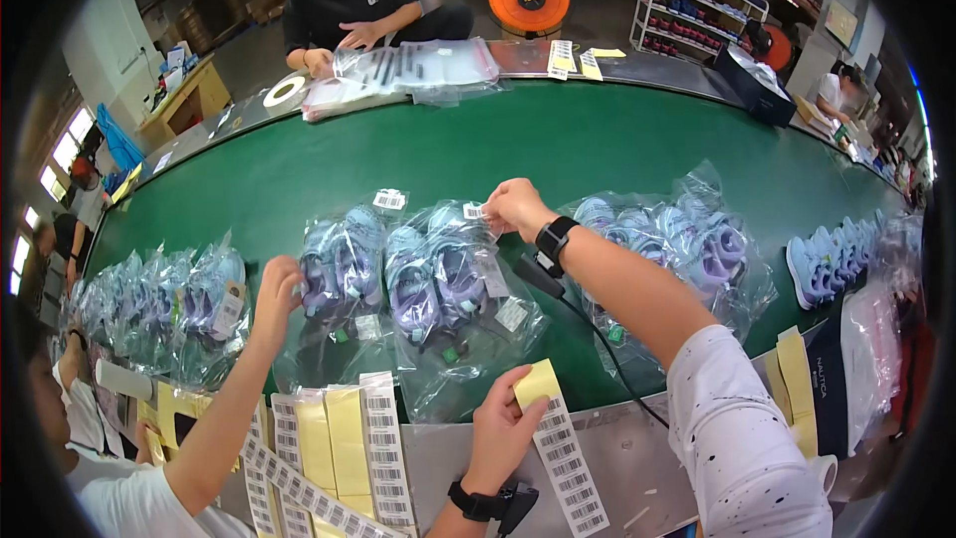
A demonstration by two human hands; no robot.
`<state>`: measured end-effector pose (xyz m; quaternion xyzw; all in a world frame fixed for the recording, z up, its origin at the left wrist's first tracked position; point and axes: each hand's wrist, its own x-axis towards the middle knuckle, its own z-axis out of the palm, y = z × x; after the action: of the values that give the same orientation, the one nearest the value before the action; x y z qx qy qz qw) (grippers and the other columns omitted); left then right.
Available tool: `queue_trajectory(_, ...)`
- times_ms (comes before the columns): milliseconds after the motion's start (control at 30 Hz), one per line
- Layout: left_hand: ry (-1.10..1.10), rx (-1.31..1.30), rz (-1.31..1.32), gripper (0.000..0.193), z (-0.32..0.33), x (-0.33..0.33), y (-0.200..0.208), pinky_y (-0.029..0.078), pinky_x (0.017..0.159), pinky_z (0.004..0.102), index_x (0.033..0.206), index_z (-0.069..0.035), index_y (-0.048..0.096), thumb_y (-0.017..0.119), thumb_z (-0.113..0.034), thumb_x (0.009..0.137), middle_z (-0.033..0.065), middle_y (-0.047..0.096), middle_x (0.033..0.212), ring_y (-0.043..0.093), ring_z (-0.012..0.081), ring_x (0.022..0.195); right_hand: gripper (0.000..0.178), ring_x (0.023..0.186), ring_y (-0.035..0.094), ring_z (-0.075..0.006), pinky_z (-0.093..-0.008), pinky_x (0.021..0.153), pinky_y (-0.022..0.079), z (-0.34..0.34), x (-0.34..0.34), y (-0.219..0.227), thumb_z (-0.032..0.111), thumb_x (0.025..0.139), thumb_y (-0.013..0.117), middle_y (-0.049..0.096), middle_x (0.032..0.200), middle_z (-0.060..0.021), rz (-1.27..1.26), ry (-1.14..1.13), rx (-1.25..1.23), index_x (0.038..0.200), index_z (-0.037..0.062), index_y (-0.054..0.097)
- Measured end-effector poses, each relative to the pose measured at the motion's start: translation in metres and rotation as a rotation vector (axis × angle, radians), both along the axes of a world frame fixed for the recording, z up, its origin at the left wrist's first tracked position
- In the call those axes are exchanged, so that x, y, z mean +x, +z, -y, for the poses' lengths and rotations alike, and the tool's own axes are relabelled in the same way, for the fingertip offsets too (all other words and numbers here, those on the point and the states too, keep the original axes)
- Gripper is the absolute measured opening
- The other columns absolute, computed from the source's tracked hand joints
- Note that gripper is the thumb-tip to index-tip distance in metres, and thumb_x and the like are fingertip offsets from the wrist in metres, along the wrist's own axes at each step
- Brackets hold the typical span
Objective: The person applies barcode stickers to plastic-wrapped pairs of shoes on a green conveyor belt. They peel individual labels from a roll and affix them to the packaging, moving the labeled items along the line.
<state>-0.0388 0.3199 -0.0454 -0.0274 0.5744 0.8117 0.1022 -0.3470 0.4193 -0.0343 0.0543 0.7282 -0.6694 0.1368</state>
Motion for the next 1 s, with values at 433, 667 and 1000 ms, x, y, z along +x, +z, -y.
queue_trajectory(433,0.113,-0.029,-0.075,0.027,-0.003,0.005,-0.013,0.051,0.068,0.0214,0.117,0.002,0.058,0.063,-0.002,0.09,0.007,0.07,0.088,0.064,0.0068,0.079,0.049,0.123,0.049,-0.0251,-0.0355,0.104,0.036,-0.2,0.147,0.039,0.016,0.082,0.068,0.053,0.132,-0.015,-0.49,-0.112,0.613,0.126,0.0008,0.055)
queue_trajectory(667,0.007,-0.121,-0.089,0.025,-0.007,0.004,-0.007,0.051,0.072,0.0214,0.114,0.004,0.059,0.06,0.002,0.09,0.0096,0.069,0.098,0.064,0.009,0.084,0.065,0.136,0.036,-0.0269,-0.0359,0.113,0.027,-0.148,0.157,-0.031,0.01,0.088,0.057,0.036,0.147,-0.0193,-0.432,-0.162,0.22,0.146,-0.0022,0.028)
queue_trajectory(1000,0.188,-0.044,-0.059,0.021,0.004,0.008,-0.001,0.051,0.073,0.0208,0.112,0.005,0.059,0.06,0.001,0.091,0.0096,0.069,0.096,0.065,0.0095,0.083,0.03,0.095,0.063,-0.0367,-0.0399,0.08,0.05,-0.064,0.206,0.074,0.024,0.088,0.062,0.065,0.103,-0.0228,-0.642,0.514,0.385,0.105,-0.002,0.064)
